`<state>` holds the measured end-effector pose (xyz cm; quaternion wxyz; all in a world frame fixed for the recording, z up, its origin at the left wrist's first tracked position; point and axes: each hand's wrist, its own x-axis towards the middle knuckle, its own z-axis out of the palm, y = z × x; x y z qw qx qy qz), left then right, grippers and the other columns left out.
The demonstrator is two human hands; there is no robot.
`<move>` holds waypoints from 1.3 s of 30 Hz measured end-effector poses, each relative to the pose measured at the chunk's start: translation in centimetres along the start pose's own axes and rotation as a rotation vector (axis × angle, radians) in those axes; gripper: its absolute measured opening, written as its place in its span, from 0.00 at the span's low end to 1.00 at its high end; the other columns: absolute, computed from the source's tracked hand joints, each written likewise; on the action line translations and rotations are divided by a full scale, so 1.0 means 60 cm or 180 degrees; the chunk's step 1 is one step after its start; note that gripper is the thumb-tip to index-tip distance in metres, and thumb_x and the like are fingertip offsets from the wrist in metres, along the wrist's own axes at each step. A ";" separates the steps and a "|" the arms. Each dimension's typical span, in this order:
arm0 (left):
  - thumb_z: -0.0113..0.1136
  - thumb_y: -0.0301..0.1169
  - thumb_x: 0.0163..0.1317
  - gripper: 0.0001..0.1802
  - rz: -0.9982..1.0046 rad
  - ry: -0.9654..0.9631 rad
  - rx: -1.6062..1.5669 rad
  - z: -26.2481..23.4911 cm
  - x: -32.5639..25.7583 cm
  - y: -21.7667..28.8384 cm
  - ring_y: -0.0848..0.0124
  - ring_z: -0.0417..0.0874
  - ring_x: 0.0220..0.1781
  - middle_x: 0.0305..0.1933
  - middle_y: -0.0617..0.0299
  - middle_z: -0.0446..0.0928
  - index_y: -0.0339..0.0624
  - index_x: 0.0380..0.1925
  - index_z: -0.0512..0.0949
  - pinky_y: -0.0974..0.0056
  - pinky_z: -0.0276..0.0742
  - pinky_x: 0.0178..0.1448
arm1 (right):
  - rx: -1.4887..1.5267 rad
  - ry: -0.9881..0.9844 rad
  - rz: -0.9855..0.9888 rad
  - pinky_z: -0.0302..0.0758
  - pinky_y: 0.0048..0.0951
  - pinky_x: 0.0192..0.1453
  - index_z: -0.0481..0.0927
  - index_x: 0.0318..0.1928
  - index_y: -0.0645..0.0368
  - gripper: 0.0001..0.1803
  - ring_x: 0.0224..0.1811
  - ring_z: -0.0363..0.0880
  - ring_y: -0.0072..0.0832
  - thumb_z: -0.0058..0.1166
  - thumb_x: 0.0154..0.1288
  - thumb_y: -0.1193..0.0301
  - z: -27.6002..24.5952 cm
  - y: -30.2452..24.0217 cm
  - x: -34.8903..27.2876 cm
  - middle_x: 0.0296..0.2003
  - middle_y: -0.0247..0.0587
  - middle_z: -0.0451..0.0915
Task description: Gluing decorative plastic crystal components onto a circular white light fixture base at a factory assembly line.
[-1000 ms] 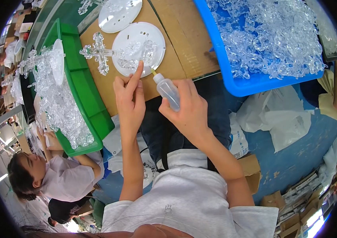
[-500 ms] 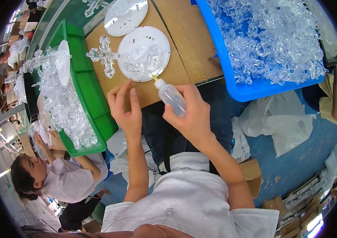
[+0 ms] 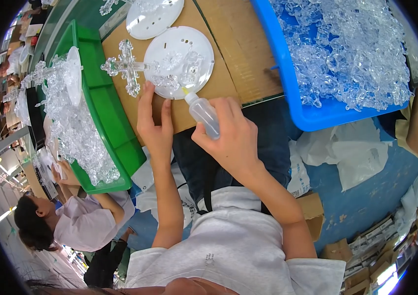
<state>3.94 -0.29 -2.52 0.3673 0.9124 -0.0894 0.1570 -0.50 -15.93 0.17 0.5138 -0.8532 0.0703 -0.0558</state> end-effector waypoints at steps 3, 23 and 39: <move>0.61 0.23 0.56 0.18 0.0148 -0.0009 0.0180 -0.003 -0.002 -0.010 0.52 0.74 0.53 0.52 0.46 0.74 0.38 0.49 0.78 0.50 0.62 0.66 | 0.0012 -0.0021 0.0025 0.76 0.33 0.37 0.75 0.40 0.60 0.16 0.34 0.78 0.41 0.59 0.49 0.71 0.000 -0.003 0.001 0.34 0.43 0.76; 0.62 0.24 0.56 0.23 0.0148 -0.0032 0.0796 0.038 -0.023 0.050 0.50 0.73 0.54 0.44 0.47 0.69 0.48 0.54 0.77 0.46 0.66 0.61 | 0.0197 -0.0039 0.0475 0.74 0.27 0.43 0.75 0.43 0.64 0.16 0.36 0.78 0.29 0.57 0.50 0.76 -0.040 0.015 -0.022 0.35 0.42 0.79; 0.58 0.17 0.53 0.25 -0.0022 -0.0235 0.0294 0.011 -0.011 0.042 0.54 0.73 0.52 0.44 0.49 0.70 0.50 0.52 0.79 0.56 0.70 0.54 | 0.0308 -0.0002 0.0378 0.74 0.28 0.43 0.74 0.43 0.64 0.16 0.36 0.78 0.31 0.57 0.52 0.75 -0.014 0.004 -0.032 0.35 0.43 0.77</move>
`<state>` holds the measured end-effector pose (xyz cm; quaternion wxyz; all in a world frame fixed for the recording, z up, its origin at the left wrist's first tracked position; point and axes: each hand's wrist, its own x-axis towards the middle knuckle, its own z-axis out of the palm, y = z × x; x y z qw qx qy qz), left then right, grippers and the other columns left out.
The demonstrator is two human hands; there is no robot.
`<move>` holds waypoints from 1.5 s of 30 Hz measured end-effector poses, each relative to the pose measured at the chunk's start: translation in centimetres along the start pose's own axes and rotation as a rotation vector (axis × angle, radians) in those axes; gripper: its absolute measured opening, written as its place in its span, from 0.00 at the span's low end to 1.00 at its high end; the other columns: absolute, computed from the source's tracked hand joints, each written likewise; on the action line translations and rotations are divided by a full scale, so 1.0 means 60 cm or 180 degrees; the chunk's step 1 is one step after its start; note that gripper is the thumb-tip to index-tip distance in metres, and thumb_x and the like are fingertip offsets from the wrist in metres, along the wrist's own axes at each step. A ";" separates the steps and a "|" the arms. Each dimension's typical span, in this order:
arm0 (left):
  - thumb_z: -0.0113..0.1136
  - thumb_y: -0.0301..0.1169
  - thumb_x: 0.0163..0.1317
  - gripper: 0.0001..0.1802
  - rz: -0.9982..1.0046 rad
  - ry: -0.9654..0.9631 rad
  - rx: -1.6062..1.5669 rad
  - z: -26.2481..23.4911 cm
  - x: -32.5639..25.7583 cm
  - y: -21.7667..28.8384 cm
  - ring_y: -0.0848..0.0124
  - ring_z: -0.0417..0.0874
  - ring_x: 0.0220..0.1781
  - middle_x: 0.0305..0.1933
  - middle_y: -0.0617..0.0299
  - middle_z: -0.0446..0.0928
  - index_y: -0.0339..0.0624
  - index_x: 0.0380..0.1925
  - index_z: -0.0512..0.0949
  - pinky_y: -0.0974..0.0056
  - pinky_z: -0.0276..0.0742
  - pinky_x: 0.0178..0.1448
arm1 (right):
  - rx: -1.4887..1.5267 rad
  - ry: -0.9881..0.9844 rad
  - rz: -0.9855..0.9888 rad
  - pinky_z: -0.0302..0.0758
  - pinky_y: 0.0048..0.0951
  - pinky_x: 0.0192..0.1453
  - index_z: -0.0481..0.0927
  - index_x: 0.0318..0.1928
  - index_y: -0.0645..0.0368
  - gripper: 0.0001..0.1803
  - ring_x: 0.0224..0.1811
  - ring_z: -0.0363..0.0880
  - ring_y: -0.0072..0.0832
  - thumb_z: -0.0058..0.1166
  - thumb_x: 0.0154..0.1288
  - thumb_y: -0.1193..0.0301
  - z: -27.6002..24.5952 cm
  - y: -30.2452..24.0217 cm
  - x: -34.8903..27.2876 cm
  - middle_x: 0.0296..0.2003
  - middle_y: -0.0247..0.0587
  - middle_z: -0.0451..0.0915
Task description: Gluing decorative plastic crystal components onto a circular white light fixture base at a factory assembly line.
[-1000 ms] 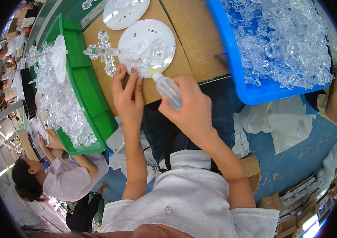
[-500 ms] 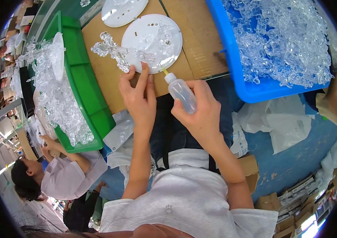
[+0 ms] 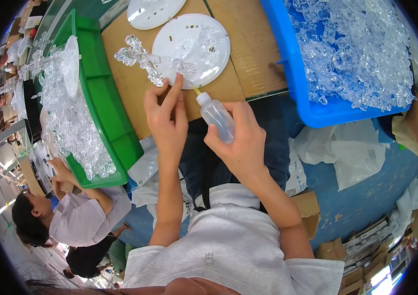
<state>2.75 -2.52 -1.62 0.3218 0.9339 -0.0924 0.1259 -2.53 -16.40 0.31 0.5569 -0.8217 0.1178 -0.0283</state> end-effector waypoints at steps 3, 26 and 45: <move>0.57 0.17 0.53 0.25 -0.0100 -0.0148 -0.0104 -0.008 0.005 -0.002 0.55 0.74 0.51 0.44 0.49 0.70 0.51 0.52 0.79 0.56 0.70 0.54 | -0.0017 -0.0006 0.0055 0.74 0.28 0.43 0.74 0.43 0.64 0.16 0.36 0.78 0.31 0.57 0.52 0.75 0.001 0.001 0.000 0.36 0.43 0.77; 0.57 0.17 0.51 0.28 0.0074 -0.0322 0.0091 -0.014 0.006 -0.006 0.57 0.74 0.50 0.41 0.52 0.71 0.50 0.54 0.77 0.55 0.67 0.57 | 0.0061 -0.0066 0.0099 0.73 0.26 0.44 0.75 0.43 0.64 0.15 0.37 0.77 0.27 0.56 0.52 0.75 -0.010 0.002 0.005 0.36 0.41 0.78; 0.54 0.18 0.55 0.25 0.0132 -0.0185 -0.0076 -0.020 -0.007 -0.011 0.53 0.72 0.59 0.52 0.50 0.72 0.42 0.55 0.74 0.43 0.59 0.67 | 0.0456 0.0622 -0.0667 0.64 0.31 0.65 0.63 0.57 0.66 0.26 0.60 0.70 0.33 0.58 0.61 0.78 -0.021 0.012 0.084 0.55 0.50 0.69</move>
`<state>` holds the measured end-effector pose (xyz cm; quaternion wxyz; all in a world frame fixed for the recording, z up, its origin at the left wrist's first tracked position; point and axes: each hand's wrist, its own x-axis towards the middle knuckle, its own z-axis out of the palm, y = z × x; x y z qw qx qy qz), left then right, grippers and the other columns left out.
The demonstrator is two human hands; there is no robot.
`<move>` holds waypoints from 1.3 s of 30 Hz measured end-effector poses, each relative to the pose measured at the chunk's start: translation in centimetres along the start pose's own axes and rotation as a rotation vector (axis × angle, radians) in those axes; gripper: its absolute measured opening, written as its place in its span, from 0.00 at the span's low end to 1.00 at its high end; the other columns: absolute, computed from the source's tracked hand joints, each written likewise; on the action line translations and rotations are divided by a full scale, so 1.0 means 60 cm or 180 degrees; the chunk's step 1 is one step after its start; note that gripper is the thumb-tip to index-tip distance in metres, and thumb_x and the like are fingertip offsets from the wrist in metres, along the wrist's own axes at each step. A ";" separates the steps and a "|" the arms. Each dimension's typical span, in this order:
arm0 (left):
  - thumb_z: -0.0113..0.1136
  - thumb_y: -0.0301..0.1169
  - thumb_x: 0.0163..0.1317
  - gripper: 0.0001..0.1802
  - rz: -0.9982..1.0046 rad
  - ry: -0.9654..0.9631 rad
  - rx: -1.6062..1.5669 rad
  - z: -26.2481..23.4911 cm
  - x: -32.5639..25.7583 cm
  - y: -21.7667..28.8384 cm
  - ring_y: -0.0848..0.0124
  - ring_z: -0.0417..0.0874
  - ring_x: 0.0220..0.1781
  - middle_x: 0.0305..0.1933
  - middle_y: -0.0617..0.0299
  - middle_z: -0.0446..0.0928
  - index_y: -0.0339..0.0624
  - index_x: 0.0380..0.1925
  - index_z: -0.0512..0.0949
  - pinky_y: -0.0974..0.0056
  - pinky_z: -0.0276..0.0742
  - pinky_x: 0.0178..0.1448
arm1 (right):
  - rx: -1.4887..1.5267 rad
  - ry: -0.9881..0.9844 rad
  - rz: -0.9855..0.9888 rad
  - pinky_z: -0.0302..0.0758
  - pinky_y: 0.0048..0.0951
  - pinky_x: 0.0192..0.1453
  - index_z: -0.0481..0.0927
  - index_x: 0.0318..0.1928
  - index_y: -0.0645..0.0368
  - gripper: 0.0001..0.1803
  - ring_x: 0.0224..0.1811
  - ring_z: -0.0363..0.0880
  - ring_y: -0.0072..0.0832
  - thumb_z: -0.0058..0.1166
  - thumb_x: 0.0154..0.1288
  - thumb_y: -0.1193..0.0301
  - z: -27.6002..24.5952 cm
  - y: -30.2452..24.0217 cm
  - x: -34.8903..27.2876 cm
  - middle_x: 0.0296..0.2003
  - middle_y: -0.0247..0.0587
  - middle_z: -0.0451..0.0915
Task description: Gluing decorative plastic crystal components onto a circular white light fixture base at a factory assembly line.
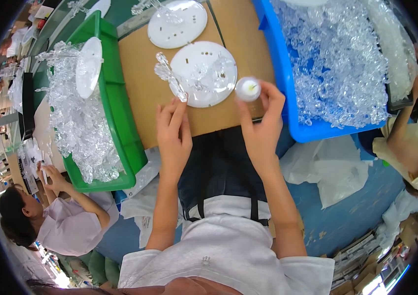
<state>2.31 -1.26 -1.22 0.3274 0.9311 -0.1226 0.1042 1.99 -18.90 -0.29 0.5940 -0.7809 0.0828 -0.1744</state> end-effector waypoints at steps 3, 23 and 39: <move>0.53 0.17 0.55 0.26 0.0018 0.0179 -0.0211 -0.007 -0.010 -0.010 0.51 0.70 0.61 0.56 0.50 0.71 0.43 0.57 0.73 0.43 0.58 0.67 | -0.0327 0.0362 -0.0302 0.63 0.34 0.67 0.61 0.58 0.67 0.26 0.63 0.68 0.40 0.57 0.64 0.74 0.032 0.019 0.043 0.58 0.57 0.67; 0.52 0.21 0.55 0.27 -0.0130 0.0484 -0.0154 -0.005 -0.019 -0.047 0.47 0.65 0.65 0.61 0.45 0.67 0.41 0.59 0.71 0.48 0.59 0.68 | -0.3355 -0.3413 -0.4749 0.74 0.26 0.34 0.78 0.27 0.50 0.03 0.40 0.76 0.25 0.54 0.49 0.69 0.075 -0.228 0.238 0.29 0.28 0.75; 0.56 0.27 0.54 0.26 -0.0154 0.0396 0.0039 -0.008 -0.008 -0.043 0.52 0.66 0.66 0.59 0.48 0.68 0.43 0.57 0.73 0.45 0.60 0.68 | -0.4394 -0.2464 -0.2961 0.76 0.40 0.44 0.84 0.37 0.53 0.11 0.41 0.80 0.40 0.63 0.49 0.69 0.259 -0.248 0.776 0.34 0.41 0.83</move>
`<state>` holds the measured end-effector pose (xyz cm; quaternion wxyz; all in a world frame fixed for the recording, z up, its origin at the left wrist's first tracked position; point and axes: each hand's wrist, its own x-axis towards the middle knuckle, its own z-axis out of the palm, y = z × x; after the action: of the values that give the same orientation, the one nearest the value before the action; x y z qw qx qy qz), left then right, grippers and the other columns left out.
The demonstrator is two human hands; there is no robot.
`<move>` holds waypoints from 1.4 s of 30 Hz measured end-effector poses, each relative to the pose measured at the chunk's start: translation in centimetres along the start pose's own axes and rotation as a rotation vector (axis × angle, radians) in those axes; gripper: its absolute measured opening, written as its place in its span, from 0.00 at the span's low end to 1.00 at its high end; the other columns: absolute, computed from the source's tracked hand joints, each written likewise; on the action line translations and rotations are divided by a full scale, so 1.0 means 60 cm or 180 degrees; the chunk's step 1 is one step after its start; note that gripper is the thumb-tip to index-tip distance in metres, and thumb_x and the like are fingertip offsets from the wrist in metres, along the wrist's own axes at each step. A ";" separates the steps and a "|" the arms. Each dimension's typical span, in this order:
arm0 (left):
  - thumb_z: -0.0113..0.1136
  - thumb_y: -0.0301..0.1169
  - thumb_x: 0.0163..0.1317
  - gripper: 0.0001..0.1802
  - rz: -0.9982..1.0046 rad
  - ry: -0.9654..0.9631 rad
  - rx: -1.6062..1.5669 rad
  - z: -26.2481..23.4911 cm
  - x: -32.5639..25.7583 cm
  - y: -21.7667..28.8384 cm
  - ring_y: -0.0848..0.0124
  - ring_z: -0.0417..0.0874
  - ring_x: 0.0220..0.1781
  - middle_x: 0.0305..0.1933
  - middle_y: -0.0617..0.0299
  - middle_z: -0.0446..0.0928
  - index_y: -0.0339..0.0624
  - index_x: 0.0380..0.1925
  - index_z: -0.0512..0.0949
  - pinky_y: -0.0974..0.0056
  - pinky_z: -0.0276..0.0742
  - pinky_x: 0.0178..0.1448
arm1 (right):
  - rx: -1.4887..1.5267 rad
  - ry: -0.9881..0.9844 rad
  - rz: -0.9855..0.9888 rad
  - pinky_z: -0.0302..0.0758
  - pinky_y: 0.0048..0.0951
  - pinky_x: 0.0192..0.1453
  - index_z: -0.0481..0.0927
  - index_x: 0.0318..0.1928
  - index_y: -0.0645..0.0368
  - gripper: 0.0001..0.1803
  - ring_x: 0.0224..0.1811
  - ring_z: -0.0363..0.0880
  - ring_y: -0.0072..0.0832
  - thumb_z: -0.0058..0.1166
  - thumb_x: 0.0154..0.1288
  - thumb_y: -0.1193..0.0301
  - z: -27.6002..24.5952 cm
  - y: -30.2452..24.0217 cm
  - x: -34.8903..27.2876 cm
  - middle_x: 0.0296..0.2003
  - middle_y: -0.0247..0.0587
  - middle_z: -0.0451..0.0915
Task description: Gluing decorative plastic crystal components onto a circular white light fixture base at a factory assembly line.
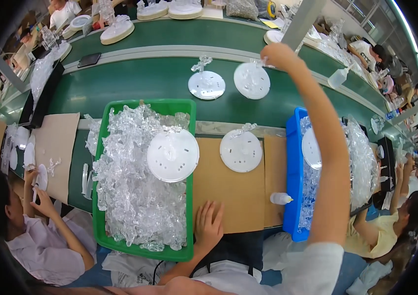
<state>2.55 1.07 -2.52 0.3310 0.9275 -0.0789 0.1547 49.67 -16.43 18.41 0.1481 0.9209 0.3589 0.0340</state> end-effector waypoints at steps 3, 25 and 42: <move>0.56 0.27 0.55 0.25 -0.0055 0.0049 0.0101 0.001 -0.006 -0.002 0.52 0.67 0.65 0.59 0.48 0.68 0.43 0.56 0.73 0.46 0.62 0.68 | -0.0104 -0.0504 0.0382 0.76 0.40 0.47 0.81 0.43 0.50 0.20 0.46 0.79 0.39 0.65 0.45 0.73 0.055 -0.023 0.053 0.40 0.38 0.82; 0.51 0.21 0.54 0.25 -0.0308 0.0624 -0.0563 -0.008 -0.022 -0.008 0.48 0.63 0.67 0.62 0.42 0.64 0.33 0.55 0.71 0.47 0.58 0.69 | 0.0555 0.0896 -0.0825 0.74 0.34 0.33 0.82 0.37 0.55 0.11 0.32 0.79 0.36 0.55 0.51 0.79 -0.208 -0.321 -0.317 0.28 0.40 0.78; 0.55 0.29 0.53 0.23 0.0221 0.0156 0.0000 0.028 -0.042 -0.007 0.48 0.65 0.63 0.58 0.48 0.68 0.41 0.52 0.74 0.42 0.54 0.69 | -0.0459 0.0639 -0.1397 0.69 0.24 0.26 0.82 0.25 0.55 0.05 0.34 0.72 0.30 0.56 0.45 0.72 -0.012 -0.684 -0.226 0.30 0.36 0.70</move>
<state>0.67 0.45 -4.86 0.3273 0.9201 -0.1029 0.1888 12.83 3.32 7.52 0.1809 0.8000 0.5598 0.1179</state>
